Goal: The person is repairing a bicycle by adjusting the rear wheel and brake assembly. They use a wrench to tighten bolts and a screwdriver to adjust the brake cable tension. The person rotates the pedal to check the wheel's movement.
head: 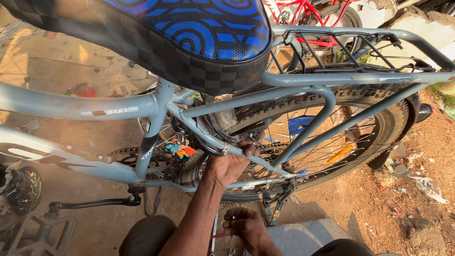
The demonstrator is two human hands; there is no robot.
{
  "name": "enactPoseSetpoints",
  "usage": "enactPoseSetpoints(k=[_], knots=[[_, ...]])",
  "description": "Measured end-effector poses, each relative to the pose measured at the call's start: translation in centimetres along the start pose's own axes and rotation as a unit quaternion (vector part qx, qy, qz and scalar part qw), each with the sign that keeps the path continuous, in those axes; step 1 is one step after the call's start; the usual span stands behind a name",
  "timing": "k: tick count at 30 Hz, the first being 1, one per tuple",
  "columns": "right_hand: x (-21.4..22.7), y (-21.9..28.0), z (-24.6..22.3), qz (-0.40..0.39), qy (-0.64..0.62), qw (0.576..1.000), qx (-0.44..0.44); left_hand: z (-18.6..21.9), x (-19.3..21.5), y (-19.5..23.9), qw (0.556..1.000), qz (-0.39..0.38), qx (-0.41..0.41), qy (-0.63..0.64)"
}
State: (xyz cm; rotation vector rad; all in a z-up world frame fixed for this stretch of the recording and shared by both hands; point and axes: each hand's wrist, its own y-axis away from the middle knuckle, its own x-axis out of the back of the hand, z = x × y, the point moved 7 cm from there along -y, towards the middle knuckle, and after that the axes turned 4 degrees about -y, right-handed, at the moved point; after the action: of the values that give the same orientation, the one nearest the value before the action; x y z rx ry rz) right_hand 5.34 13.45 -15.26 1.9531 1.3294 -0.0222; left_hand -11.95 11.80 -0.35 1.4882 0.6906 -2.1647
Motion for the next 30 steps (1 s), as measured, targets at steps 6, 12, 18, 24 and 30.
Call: enactPoseSetpoints(k=[6,12,18,24,30], knots=[[-2.0,5.1,-5.2,0.035,0.019,0.998,0.048,0.3,-0.4,0.0,1.0,0.016,-0.002,0.026],[-2.4,7.4,-7.5,0.026,0.059,0.996,0.054,0.5,-0.2,-0.2,0.999,-0.032,-0.029,0.025],[-5.8,10.0,-17.8,0.046,0.224,0.893,0.388,-0.3,0.9,-0.5,0.998,-0.066,-0.015,0.017],[-12.2,11.8,-24.5,0.114,0.329,0.683,0.641,-0.4,1.2,-0.5,0.996,-0.082,-0.026,0.021],[-15.3,11.3,-24.6,0.147,0.338,0.559,0.743,0.0,2.7,-0.4,0.997,0.062,-0.016,0.035]])
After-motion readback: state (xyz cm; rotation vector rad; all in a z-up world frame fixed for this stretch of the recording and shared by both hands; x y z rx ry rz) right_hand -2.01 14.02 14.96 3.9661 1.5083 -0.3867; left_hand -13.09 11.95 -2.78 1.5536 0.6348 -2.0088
